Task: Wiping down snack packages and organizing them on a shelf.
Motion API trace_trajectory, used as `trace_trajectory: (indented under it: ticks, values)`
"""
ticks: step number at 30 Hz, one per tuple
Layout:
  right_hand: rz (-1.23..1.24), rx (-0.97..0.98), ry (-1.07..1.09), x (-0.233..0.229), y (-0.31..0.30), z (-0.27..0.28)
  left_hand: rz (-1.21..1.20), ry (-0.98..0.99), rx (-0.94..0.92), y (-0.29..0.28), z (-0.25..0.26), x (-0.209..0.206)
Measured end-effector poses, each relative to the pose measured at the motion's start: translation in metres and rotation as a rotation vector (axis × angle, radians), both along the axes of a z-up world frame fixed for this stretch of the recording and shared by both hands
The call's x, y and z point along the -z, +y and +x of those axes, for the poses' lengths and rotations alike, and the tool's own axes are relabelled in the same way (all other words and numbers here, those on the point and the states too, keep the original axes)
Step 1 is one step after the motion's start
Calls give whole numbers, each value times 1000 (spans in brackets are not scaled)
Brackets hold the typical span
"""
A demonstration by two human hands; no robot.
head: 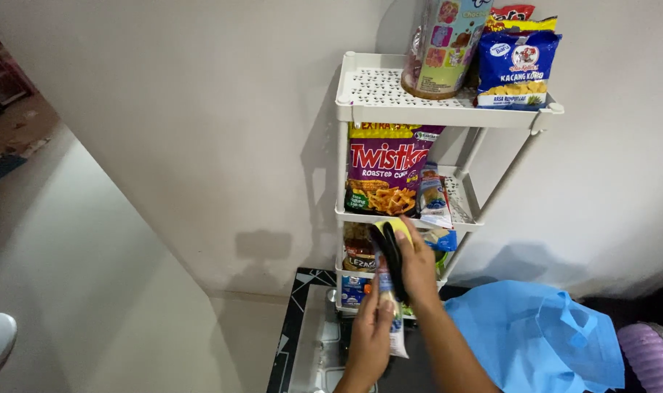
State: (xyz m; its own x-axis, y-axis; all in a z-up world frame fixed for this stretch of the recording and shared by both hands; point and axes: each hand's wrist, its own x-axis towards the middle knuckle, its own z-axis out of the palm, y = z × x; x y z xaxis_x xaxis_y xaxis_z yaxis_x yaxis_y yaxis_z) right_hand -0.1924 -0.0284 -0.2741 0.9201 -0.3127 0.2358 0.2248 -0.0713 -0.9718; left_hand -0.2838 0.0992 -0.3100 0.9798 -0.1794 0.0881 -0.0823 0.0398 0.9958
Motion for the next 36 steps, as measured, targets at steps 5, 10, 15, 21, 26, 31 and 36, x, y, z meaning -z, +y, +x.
trace_trajectory:
  ticks: [5, 10, 15, 21, 26, 31, 36]
  values:
    - [15, -6, 157, 58, 52, -56, -6, 102, -85, 26, 28, 8]
    - [216, -181, 116, 63, 43, -49, 24, -42, -122, 22, 32, 51]
    - [315, -277, 333, 35, 21, -41, 108, -162, -140, 21, 44, 77]
    - [286, -408, 363, 57, 50, -66, -271, 216, 37, 52, 94, 63]
    - [341, -447, 404, 75, 53, -71, -241, 382, 124, 51, 114, 50]
    - [365, -425, 413, 91, 61, -82, -394, 460, 57, 49, 149, 47]
    - [558, -314, 403, 94, 56, -88, -378, 436, 128, 24, 102, 40]
